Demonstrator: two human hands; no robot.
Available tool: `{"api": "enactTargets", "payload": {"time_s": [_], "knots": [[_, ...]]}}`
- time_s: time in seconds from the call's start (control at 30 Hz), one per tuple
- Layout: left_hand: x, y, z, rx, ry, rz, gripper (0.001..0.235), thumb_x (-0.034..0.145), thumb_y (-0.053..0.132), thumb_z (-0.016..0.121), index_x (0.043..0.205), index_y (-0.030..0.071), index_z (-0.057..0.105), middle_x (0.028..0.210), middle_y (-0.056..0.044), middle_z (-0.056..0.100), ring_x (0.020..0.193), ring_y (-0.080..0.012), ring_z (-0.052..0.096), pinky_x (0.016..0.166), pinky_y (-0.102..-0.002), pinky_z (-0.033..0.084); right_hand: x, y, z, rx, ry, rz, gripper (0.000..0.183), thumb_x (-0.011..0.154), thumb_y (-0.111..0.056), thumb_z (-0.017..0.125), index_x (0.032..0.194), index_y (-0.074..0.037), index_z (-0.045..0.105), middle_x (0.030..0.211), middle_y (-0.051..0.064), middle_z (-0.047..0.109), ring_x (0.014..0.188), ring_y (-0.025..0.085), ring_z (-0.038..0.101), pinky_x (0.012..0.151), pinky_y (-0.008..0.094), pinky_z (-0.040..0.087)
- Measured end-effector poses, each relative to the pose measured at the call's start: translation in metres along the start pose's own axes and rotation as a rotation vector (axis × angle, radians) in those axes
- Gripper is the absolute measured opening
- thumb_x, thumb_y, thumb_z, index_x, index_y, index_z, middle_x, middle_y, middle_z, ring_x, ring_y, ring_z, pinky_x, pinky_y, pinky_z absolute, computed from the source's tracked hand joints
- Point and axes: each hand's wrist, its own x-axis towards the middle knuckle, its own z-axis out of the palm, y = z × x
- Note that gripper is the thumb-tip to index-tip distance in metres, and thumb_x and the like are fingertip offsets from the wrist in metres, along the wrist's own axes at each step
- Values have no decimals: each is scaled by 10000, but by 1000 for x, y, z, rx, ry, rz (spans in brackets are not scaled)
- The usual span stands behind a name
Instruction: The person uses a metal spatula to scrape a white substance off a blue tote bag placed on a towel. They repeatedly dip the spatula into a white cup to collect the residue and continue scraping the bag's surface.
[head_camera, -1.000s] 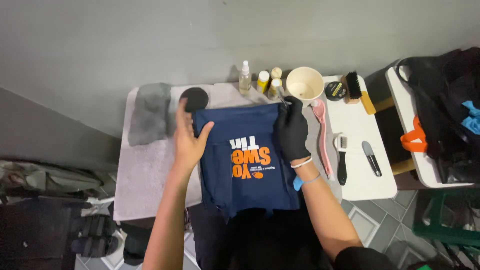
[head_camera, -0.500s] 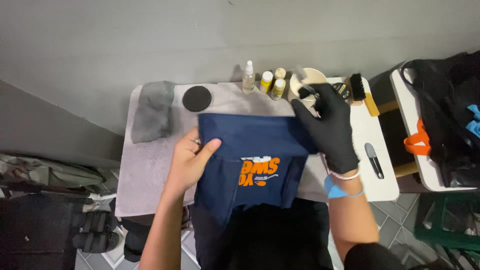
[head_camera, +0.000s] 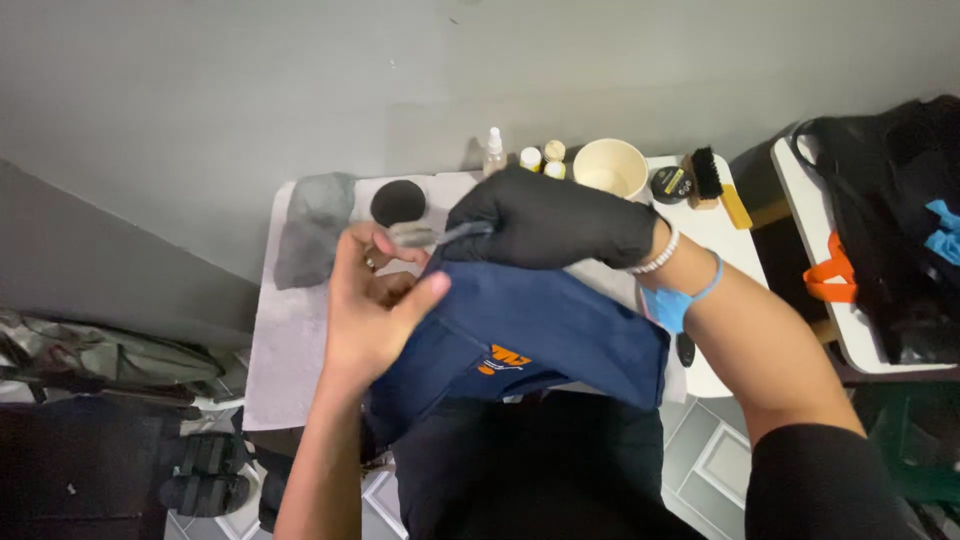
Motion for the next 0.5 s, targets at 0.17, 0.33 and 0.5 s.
{"api": "enactTargets", "payload": {"time_s": [0.17,0.33,0.5], "knots": [[-71,8,7,878,223,414,964,629,455,965,1311,24,435,1246,-124,549,1227,-311,557,1111,-436,413,-12,3,1,-74,90,-87,409,1040,-341,643,725,-128,492,624,-8,426,625,97,393,593,328,336],[-149,-77,49,722,-111,621,239,790,339,686,670,188,545,590,27,599,471,-180,550,506,-328,432,-8,-27,4,-113,202,-183,321,1017,-279,678,769,-113,559,630,29,456,597,150,418,595,334,319],[-166,-134,54,266,-248,512,378,750,336,828,925,171,537,883,-24,569,796,-206,589,703,-343,444,1,-59,3,111,307,-388,151,1032,-44,599,1135,-66,705,988,-17,691,940,68,554,789,283,470]]}}
